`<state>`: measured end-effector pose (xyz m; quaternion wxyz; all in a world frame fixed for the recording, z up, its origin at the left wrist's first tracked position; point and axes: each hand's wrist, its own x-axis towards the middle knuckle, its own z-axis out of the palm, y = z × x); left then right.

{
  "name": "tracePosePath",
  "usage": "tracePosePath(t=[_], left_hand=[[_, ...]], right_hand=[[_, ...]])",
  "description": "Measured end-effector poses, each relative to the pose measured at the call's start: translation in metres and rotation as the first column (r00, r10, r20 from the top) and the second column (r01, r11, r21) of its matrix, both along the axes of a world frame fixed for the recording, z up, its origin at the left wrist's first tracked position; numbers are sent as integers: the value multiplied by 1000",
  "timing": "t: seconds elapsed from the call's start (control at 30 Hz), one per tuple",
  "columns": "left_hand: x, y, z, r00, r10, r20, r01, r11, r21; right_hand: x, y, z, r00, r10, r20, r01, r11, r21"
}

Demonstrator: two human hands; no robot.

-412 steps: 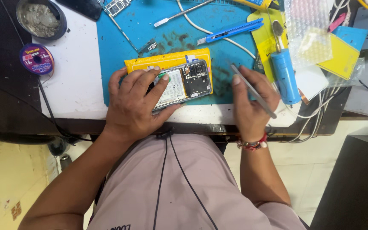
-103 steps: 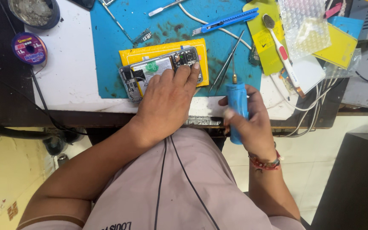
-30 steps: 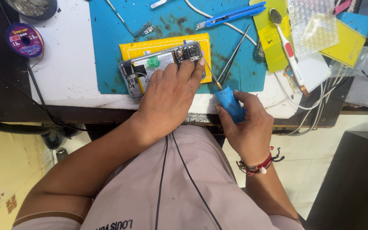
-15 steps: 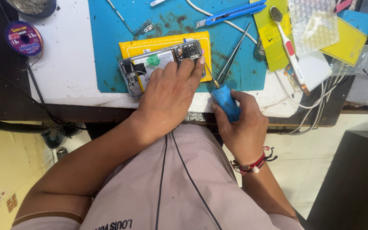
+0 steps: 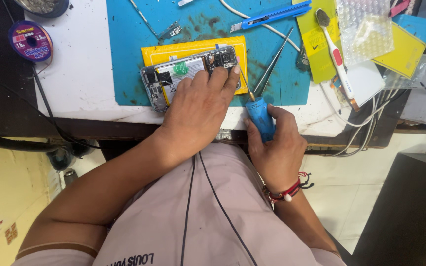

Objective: The person uses a utility knife to scrape adhesive from a smartphone battery and then uses a soldering iron to heat and remove components from the phone's internal assembly. The person also uses tweezers to lift and reposition small parts during the process.

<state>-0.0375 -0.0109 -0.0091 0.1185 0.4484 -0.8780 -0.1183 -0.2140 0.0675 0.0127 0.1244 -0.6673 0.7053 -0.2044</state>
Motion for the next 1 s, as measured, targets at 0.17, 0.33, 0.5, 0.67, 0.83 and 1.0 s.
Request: tracePosePath(t=[0.17,0.33,0.5,0.67,0.83,1.0], left_hand=[[-1,0,1,1000,3,14,-3,1000,-1],[-1,-1,1,1000,-6,21,6,1000,6],[-1,0,0,999,0,37,0,1000,-11],[-1,-1,-1,1000,-10,26,10,1000,11],[-1,-1,0,1000,-16,20,16,1000,14],[-1,-2,1,1000,-11,1,11,1000,19]], right_hand=[[-4,-3,5,1000,18,-13,-18,1000,1],[-9,-6,11,1000,23,-16,-22,1000,16],[-10,-8,12,999,39,-7,-39,999,25],[-11,-9,13,999,46,-7,-46,999,18],[-12,-9,14,999,36,6,-36,999,35],[-12,-9,15,1000,25,-3,-25,999,44]])
